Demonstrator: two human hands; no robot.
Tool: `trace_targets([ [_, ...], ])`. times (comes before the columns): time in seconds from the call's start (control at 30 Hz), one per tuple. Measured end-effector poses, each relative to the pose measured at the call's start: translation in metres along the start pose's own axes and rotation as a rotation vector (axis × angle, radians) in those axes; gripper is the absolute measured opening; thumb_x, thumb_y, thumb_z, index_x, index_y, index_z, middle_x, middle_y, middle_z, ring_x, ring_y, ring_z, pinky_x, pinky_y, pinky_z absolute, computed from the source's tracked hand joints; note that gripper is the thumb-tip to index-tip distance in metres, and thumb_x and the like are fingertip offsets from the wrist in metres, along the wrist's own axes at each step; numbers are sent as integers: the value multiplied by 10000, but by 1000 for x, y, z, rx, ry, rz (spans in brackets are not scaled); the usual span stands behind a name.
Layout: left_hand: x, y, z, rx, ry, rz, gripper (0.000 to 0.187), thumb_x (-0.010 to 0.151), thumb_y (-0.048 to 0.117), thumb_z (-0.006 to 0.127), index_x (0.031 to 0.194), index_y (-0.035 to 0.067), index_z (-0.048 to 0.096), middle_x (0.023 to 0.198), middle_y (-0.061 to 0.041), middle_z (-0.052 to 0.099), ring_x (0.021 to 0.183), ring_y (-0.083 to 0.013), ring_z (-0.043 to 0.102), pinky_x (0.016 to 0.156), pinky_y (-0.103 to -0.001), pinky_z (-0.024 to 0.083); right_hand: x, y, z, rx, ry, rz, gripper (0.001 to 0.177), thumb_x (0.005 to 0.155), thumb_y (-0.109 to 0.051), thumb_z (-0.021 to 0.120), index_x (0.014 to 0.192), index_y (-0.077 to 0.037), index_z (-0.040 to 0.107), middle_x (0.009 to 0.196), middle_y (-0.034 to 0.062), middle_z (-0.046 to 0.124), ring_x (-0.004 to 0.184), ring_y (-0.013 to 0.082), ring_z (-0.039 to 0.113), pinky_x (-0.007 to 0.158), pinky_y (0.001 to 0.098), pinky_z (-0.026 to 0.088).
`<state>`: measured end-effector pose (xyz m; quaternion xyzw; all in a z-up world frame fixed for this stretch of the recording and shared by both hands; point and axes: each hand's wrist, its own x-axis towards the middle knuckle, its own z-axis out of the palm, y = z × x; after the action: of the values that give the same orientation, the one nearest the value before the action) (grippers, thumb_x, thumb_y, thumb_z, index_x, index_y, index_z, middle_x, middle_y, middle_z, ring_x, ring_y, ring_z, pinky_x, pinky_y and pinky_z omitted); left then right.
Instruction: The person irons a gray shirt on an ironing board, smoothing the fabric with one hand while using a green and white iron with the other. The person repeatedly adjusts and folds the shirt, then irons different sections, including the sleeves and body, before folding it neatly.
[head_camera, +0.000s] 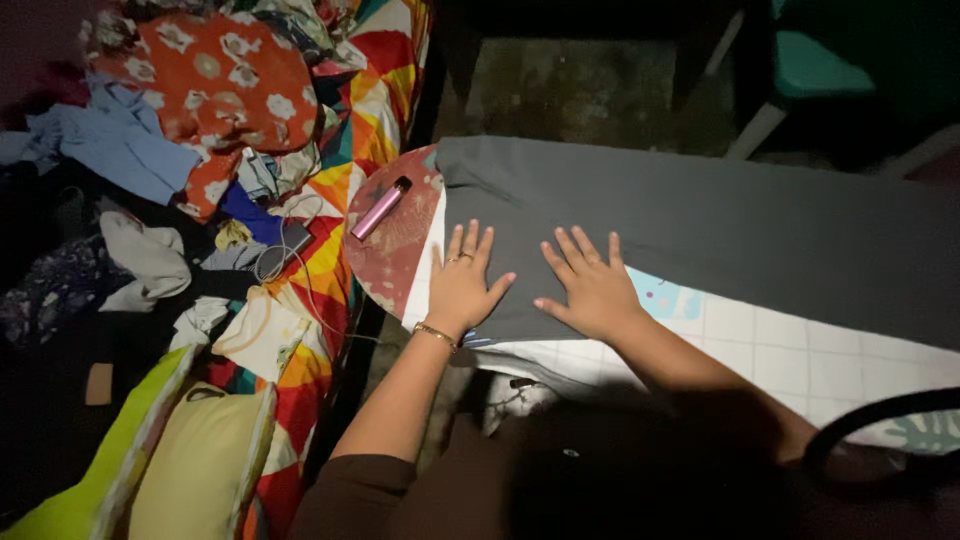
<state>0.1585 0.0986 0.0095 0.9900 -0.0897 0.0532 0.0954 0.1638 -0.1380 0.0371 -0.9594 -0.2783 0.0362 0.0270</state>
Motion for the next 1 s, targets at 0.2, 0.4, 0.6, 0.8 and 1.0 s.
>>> trace_targets([
  [0.2, -3, 12, -15, 41, -2, -40, 892, 891, 651, 563, 1574, 129, 327, 1652, -165, 257, 1528, -384, 205, 1163, -699, 93, -39, 21, 2, -6, 11, 4, 844, 932, -703, 421, 1578, -178, 285, 1664, 122, 179, 1538, 370, 74, 1166, 681, 35],
  [0.4, -22, 61, -8, -69, -32, 151, 766, 942, 563, 565, 1598, 226, 357, 1672, -102, 292, 1551, -387, 210, 1225, -640, 120, -89, 74, -9, 268, 255, 135, 772, 906, -503, 597, 1562, -154, 388, 1658, 169, 283, 1550, 399, 144, 1207, 652, 71],
  [0.6, -29, 88, 4, -73, -130, 164, 704, 956, 546, 540, 1572, 261, 351, 1673, -104, 259, 1536, -377, 186, 1192, -628, 98, -153, 180, -26, 430, 530, 373, 642, 934, -328, 665, 1519, -109, 514, 1631, 209, 394, 1560, 433, 224, 1229, 653, 104],
  [0.8, -14, 141, 6, -1331, 35, 47, 756, 1050, 600, 365, 1637, 129, 293, 1729, -106, 282, 1630, -335, 205, 1307, -530, 179, -235, 308, -28, 414, 701, 542, 598, 988, -301, 654, 1531, -89, 525, 1635, 217, 421, 1554, 468, 262, 1253, 617, 172],
  [1.0, 13, 242, 0, -2532, -72, -150, 819, 1017, 652, 263, 1648, 132, 216, 1711, -125, 230, 1579, -346, 186, 1258, -564, 178, -326, 419, -34, 214, 635, 727, 601, 1024, -336, 703, 1543, -80, 543, 1627, 250, 425, 1521, 486, 324, 1235, 597, 234],
])
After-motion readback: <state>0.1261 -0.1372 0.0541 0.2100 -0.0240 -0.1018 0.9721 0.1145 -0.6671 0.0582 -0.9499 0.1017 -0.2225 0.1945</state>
